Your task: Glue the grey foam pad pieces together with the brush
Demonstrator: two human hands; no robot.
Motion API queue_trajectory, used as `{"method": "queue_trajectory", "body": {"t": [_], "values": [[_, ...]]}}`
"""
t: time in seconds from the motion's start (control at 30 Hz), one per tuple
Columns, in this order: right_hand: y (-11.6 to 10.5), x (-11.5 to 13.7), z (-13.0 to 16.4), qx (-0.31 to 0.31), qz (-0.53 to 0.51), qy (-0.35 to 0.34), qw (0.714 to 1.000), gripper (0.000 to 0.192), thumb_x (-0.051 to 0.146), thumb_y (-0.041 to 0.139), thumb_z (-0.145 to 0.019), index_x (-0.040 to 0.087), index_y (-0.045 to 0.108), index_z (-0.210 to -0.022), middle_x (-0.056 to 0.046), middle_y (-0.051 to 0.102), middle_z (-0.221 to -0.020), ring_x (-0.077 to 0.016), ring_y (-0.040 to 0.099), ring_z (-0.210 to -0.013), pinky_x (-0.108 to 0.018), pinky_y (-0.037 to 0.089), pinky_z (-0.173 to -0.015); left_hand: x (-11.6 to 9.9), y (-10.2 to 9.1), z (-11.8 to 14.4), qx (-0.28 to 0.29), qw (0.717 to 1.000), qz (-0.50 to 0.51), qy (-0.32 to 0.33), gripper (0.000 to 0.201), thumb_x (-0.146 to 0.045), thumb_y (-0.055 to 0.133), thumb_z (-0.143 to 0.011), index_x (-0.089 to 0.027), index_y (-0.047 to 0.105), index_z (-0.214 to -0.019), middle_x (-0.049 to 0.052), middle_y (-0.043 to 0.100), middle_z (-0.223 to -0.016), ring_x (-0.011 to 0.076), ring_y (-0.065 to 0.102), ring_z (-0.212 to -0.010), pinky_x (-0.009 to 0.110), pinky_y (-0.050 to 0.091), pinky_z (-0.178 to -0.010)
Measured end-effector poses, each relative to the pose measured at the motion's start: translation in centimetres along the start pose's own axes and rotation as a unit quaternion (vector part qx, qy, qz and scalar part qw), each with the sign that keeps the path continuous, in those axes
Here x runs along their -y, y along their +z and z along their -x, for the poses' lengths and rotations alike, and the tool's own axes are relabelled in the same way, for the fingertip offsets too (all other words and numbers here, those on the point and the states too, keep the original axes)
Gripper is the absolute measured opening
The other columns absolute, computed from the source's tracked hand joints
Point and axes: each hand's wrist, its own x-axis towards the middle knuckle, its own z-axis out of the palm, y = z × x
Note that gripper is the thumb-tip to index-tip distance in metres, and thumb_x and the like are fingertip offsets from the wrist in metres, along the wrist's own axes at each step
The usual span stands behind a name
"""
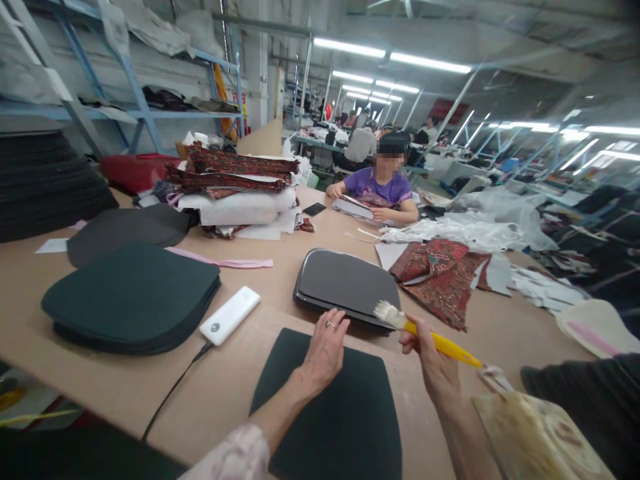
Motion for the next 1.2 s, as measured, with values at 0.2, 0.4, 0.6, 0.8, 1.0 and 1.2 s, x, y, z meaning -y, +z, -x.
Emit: {"method": "queue_trajectory", "body": {"t": [0.2,0.4,0.6,0.8,1.0,1.2], "values": [[8.6,4.0,-7.2,0.149,-0.099,-0.053,0.982,0.047,0.052,0.062,-0.072,0.015,0.062,-0.101,0.001,0.058,-0.059,-0.0111,0.052,-0.048,-0.026,0.046,-0.052,4.7,0.9,-6.6,0.062,0.996,-0.064,0.023,0.038,-0.017,0.046,-0.083,-0.016,0.047,-0.121,0.012,0.044,-0.134,0.0255,0.032,-0.130,0.047,0.022,-0.110],[14.6,4.4,-10.1,0.275,-0.039,-0.066,0.958,0.036,0.048,0.067,-0.065,0.016,0.066,-0.083,-0.002,0.063,-0.068,-0.0104,0.052,-0.053,-0.023,0.043,-0.050,8.0,3.3,-6.7,0.095,0.991,-0.090,0.036,0.041,-0.023,0.051,-0.084,-0.020,0.043,-0.125,0.010,0.046,-0.133,0.0261,0.033,-0.129,0.046,0.025,-0.108],[16.9,3.3,-10.4,0.393,-0.012,-0.037,0.919,0.024,0.040,0.064,-0.070,0.017,0.066,-0.079,-0.001,0.063,-0.071,-0.0122,0.056,-0.065,-0.024,0.046,-0.062,7.9,4.3,-6.5,0.088,0.995,-0.052,-0.003,0.043,-0.015,0.047,-0.083,-0.018,0.045,-0.125,0.012,0.046,-0.133,0.0270,0.035,-0.128,0.047,0.027,-0.107],[19.7,2.1,-14.4,0.375,-0.009,-0.085,0.923,0.025,0.039,0.061,-0.072,0.016,0.065,-0.080,0.001,0.058,-0.066,-0.0099,0.050,-0.059,-0.021,0.042,-0.057,8.4,4.4,-6.6,0.084,0.996,-0.021,0.019,0.044,-0.018,0.044,-0.085,-0.018,0.042,-0.129,0.012,0.037,-0.141,0.0290,0.022,-0.135,0.052,0.023,-0.108],[21.7,2.7,-18.6,0.246,-0.050,-0.101,0.963,0.027,0.042,0.063,-0.068,0.015,0.060,-0.072,0.002,0.053,-0.059,-0.0081,0.043,-0.052,-0.022,0.038,-0.052,8.7,4.3,-6.2,0.077,0.997,-0.017,0.017,0.043,-0.015,0.038,-0.087,-0.017,0.043,-0.129,0.011,0.035,-0.142,0.0283,0.018,-0.136,0.050,0.023,-0.109],[19.7,3.6,-16.7,0.356,0.006,-0.075,0.931,0.026,0.041,0.060,-0.071,0.015,0.062,-0.075,0.002,0.051,-0.058,-0.0076,0.041,-0.050,-0.020,0.035,-0.047,9.2,4.9,-6.3,0.089,0.996,-0.014,0.017,0.048,-0.014,0.042,-0.084,-0.019,0.041,-0.131,0.010,0.032,-0.144,0.0290,0.018,-0.136,0.049,0.026,-0.109]]}}
